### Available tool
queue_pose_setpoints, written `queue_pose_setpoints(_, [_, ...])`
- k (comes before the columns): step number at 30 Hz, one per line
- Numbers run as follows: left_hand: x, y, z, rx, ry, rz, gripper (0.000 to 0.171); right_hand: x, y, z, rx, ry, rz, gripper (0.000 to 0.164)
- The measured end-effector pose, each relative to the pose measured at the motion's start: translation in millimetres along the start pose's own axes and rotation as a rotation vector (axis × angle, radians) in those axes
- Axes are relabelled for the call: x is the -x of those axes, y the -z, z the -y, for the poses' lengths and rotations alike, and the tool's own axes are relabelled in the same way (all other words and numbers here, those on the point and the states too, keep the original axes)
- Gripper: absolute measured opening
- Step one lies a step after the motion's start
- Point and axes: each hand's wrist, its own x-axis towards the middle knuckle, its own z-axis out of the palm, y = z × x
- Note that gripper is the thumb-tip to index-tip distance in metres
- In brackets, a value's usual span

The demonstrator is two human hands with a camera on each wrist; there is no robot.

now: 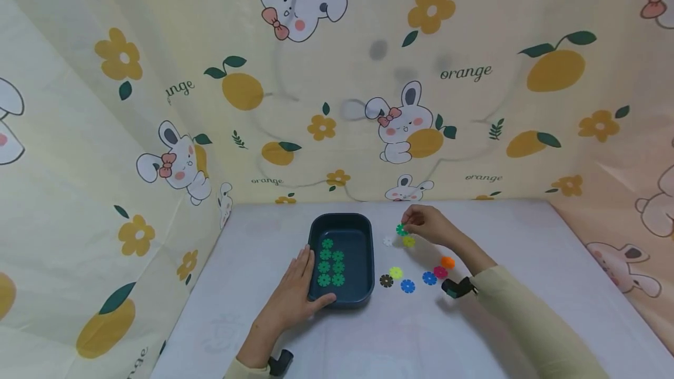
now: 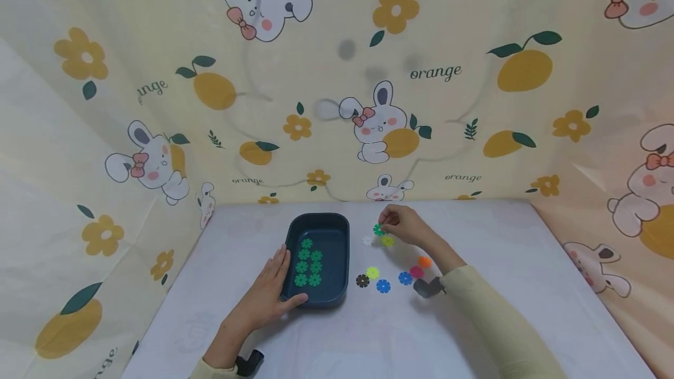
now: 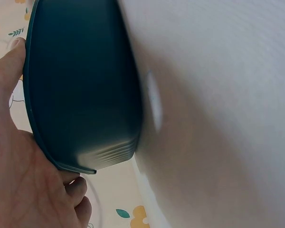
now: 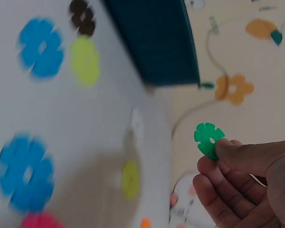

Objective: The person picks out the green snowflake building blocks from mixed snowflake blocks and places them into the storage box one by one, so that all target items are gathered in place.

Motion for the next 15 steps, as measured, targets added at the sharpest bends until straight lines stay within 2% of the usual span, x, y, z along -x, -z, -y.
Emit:
queue_pose_setpoints(11, [-0.3, 2.5, -1.7, 0.004, 0.01, 0.007, 0.118, -30, -36, 45, -0.061, 0.179, 0.07, 0.009])
queue_pose_setpoints(15, [-0.5, 2.6, -1.7, 0.013, 0.008, 0.003, 0.117, -41, -51, 56, -0.085, 0.192, 0.11, 0.008])
